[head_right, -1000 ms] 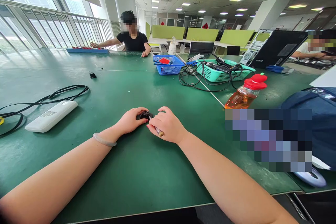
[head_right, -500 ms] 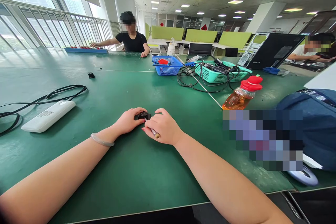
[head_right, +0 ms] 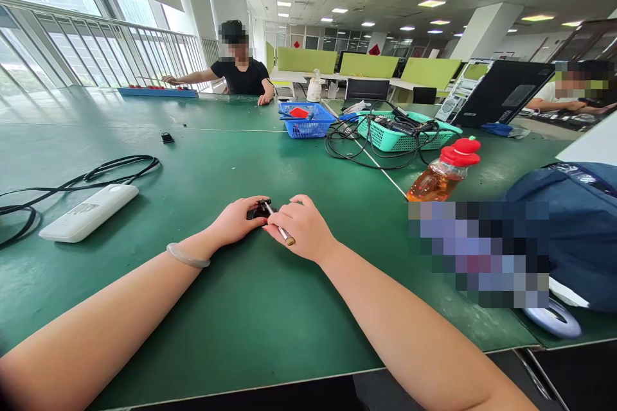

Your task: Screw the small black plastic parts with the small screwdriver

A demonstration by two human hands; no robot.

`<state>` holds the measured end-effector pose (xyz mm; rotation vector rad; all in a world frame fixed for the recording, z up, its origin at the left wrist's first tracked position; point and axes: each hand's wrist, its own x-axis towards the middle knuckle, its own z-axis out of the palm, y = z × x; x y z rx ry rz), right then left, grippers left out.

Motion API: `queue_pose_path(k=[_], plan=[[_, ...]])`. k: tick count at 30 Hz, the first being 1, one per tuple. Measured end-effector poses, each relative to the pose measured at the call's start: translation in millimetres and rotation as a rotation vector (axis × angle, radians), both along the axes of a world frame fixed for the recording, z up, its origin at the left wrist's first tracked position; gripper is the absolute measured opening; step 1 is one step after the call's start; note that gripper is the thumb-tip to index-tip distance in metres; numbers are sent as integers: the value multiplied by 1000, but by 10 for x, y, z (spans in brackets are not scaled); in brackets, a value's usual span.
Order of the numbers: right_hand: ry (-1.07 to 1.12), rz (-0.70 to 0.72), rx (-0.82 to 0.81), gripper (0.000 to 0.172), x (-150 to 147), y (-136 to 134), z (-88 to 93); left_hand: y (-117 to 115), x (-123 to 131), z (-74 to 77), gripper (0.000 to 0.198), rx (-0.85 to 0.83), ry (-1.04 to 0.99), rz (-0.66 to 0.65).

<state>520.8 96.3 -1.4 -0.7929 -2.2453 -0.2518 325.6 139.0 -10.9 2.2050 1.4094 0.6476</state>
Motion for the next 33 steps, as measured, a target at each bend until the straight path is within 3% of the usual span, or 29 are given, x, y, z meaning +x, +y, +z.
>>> queue_pose_path(k=[5, 9, 14, 22, 29, 33], plan=[[143, -52, -192, 12, 44, 49, -35, 20, -12, -15, 40, 26, 13, -37], [314, -83, -380, 5, 75, 89, -72, 24, -20, -19, 54, 22, 50, -13], [523, -114, -548, 14, 88, 131, -101, 0, -17, 13, 63, 22, 97, -13], [645, -180, -492, 21, 96, 149, -100, -27, -14, 47, 69, 4, 127, -3], [563, -125, -638, 19, 75, 152, -124, -35, -19, 58, 50, -7, 122, -31], [525, -140, -562, 20, 66, 126, -93, -37, -16, 60, 49, -5, 129, -23]])
